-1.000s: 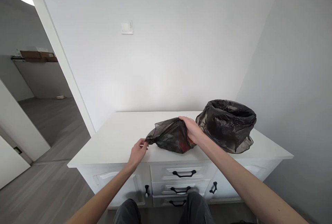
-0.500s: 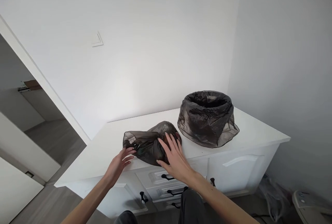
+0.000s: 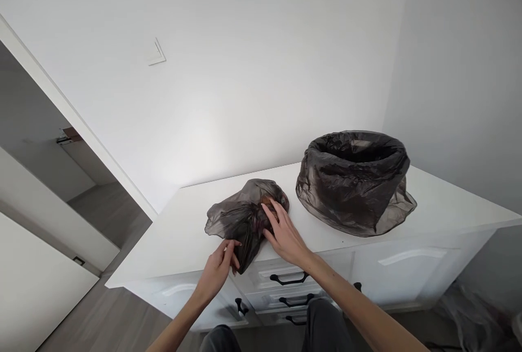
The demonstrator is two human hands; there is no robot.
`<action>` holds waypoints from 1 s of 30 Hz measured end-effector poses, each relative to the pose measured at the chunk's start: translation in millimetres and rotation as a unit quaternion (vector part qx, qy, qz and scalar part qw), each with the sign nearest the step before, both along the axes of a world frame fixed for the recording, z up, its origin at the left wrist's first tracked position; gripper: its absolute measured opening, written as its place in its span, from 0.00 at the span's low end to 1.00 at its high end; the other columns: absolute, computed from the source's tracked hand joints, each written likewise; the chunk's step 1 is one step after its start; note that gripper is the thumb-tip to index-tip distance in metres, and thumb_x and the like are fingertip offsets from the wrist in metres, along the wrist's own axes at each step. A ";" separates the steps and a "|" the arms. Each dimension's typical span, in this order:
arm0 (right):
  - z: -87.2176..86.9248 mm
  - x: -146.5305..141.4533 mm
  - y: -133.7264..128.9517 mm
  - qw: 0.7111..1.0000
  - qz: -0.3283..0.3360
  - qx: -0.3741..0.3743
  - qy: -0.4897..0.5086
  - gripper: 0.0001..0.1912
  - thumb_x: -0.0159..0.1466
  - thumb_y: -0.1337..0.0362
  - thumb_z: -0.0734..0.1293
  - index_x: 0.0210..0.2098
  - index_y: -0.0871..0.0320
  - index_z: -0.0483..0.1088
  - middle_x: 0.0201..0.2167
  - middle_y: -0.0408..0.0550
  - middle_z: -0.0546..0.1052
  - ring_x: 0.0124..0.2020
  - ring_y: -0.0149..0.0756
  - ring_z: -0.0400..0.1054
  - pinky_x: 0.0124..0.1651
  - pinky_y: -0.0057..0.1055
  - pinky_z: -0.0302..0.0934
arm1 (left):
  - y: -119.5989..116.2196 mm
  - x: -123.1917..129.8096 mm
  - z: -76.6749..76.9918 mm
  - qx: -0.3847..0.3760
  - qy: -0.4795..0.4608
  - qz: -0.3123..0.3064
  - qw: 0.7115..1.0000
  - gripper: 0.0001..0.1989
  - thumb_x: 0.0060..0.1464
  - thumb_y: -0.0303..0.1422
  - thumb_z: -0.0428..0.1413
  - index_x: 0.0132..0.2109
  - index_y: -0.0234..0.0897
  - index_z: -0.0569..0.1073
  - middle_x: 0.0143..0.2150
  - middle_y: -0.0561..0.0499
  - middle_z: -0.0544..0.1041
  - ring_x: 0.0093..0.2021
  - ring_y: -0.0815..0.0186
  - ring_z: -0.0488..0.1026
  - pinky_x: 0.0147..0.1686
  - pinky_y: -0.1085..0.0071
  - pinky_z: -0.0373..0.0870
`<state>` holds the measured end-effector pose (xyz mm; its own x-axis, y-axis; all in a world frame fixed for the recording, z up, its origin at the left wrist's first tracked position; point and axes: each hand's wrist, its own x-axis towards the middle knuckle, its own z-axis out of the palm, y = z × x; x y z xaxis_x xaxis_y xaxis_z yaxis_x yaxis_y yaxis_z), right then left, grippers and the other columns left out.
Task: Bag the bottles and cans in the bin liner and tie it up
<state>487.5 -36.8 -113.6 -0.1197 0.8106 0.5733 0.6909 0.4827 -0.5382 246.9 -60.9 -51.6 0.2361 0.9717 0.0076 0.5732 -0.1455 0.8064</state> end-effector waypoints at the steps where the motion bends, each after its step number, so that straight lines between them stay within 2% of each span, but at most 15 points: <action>1: -1.1 -1.2 1.3 1.000 0.004 0.000 -0.002 0.37 0.76 0.59 0.55 0.77 0.43 0.31 0.79 0.51 0.39 0.78 0.51 0.35 0.73 0.57 0.51 | -0.5 -2.3 -0.4 0.013 0.041 -0.008 0.999 0.27 0.66 0.55 0.45 0.54 0.40 0.74 0.23 0.54 0.76 0.25 0.60 0.74 0.33 0.65 0.69; 4: -2.2 -2.6 0.9 1.000 0.015 0.005 -0.014 0.38 0.75 0.61 0.55 0.77 0.42 0.28 0.79 0.48 0.34 0.79 0.51 0.31 0.74 0.57 0.49 | -0.6 -11.2 0.0 0.094 0.160 0.004 0.983 0.21 0.66 0.50 0.49 0.56 0.43 0.72 0.26 0.54 0.77 0.28 0.57 0.75 0.33 0.64 0.68; 6: -1.6 -2.5 -0.7 1.000 0.013 0.000 -0.017 0.40 0.75 0.60 0.56 0.77 0.41 0.27 0.79 0.47 0.33 0.79 0.53 0.29 0.74 0.59 0.49 | 1.3 -15.5 -1.0 0.195 0.213 0.025 0.957 0.19 0.66 0.47 0.50 0.56 0.44 0.72 0.34 0.49 0.80 0.37 0.53 0.78 0.39 0.61 0.70; 8: -0.4 -2.6 -2.0 1.000 0.008 -0.008 -0.019 0.41 0.74 0.59 0.57 0.77 0.41 0.27 0.79 0.46 0.31 0.78 0.54 0.28 0.73 0.60 0.50 | 4.1 -15.8 -4.6 0.293 0.239 0.020 0.926 0.17 0.67 0.42 0.50 0.58 0.44 0.73 0.46 0.43 0.80 0.48 0.50 0.77 0.48 0.56 0.70; 11: 0.8 -3.6 -2.9 1.000 0.000 -0.017 -0.023 0.41 0.74 0.59 0.58 0.77 0.42 0.28 0.79 0.46 0.31 0.78 0.54 0.26 0.73 0.60 0.49 | 9.0 -8.5 -13.5 0.358 0.243 -0.055 0.900 0.21 0.69 0.33 0.45 0.65 0.44 0.68 0.62 0.41 0.74 0.63 0.48 0.69 0.61 0.51 0.65; 13: 0.9 -4.4 -2.9 1.000 -0.005 -0.019 -0.025 0.41 0.74 0.58 0.58 0.77 0.43 0.29 0.79 0.47 0.31 0.78 0.54 0.27 0.74 0.59 0.48 | 12.9 -1.2 -19.5 0.367 0.243 -0.098 0.893 0.24 0.69 0.29 0.42 0.69 0.43 0.63 0.69 0.40 0.68 0.69 0.49 0.63 0.65 0.48 0.60; 14: 0.6 -4.8 -2.8 0.999 -0.007 -0.020 -0.026 0.41 0.74 0.58 0.58 0.77 0.43 0.29 0.79 0.47 0.32 0.78 0.54 0.27 0.74 0.59 0.47 | 15.2 2.1 -22.0 0.369 0.247 -0.099 0.891 0.25 0.69 0.28 0.42 0.70 0.42 0.61 0.70 0.39 0.66 0.70 0.48 0.61 0.66 0.47 0.59; 16: -0.2 -5.2 -2.3 0.999 -0.011 -0.024 -0.029 0.41 0.74 0.57 0.58 0.77 0.42 0.29 0.79 0.47 0.32 0.78 0.55 0.28 0.74 0.60 0.48 | 20.2 6.4 -25.6 0.371 0.263 -0.058 0.889 0.24 0.69 0.30 0.43 0.69 0.38 0.62 0.67 0.35 0.68 0.68 0.44 0.62 0.63 0.44 0.60; 19: -1.6 -5.6 -1.3 0.999 -0.015 -0.030 -0.032 0.41 0.74 0.55 0.59 0.77 0.42 0.30 0.79 0.47 0.33 0.78 0.56 0.30 0.73 0.60 0.48 | 27.3 5.8 -28.2 0.363 0.295 0.017 0.883 0.20 0.69 0.38 0.46 0.62 0.32 0.67 0.56 0.30 0.74 0.57 0.41 0.71 0.55 0.46 0.66; 23: -2.9 -6.3 -0.3 0.999 -0.023 -0.034 -0.036 0.41 0.74 0.55 0.59 0.77 0.43 0.31 0.79 0.49 0.34 0.78 0.55 0.31 0.74 0.58 0.48 | 33.2 -3.8 -29.8 0.341 0.341 0.052 0.875 0.24 0.69 0.46 0.45 0.52 0.28 0.72 0.44 0.29 0.78 0.47 0.41 0.75 0.48 0.49 0.66; 26: -3.4 -6.9 -0.1 0.998 -0.028 -0.042 -0.044 0.40 0.74 0.55 0.59 0.77 0.45 0.33 0.79 0.50 0.35 0.78 0.54 0.32 0.74 0.57 0.49 | 37.3 -12.1 -28.9 0.321 0.352 0.058 0.877 0.25 0.70 0.47 0.42 0.52 0.30 0.73 0.44 0.31 0.79 0.47 0.42 0.76 0.46 0.51 0.65; 30: -4.2 -7.6 -0.8 0.997 -0.037 -0.044 -0.052 0.39 0.74 0.54 0.58 0.77 0.46 0.33 0.79 0.51 0.35 0.78 0.53 0.33 0.74 0.56 0.50 | 46.4 -21.4 -24.9 0.309 0.349 0.040 0.884 0.20 0.71 0.42 0.43 0.51 0.35 0.74 0.47 0.36 0.81 0.49 0.45 0.76 0.46 0.55 0.65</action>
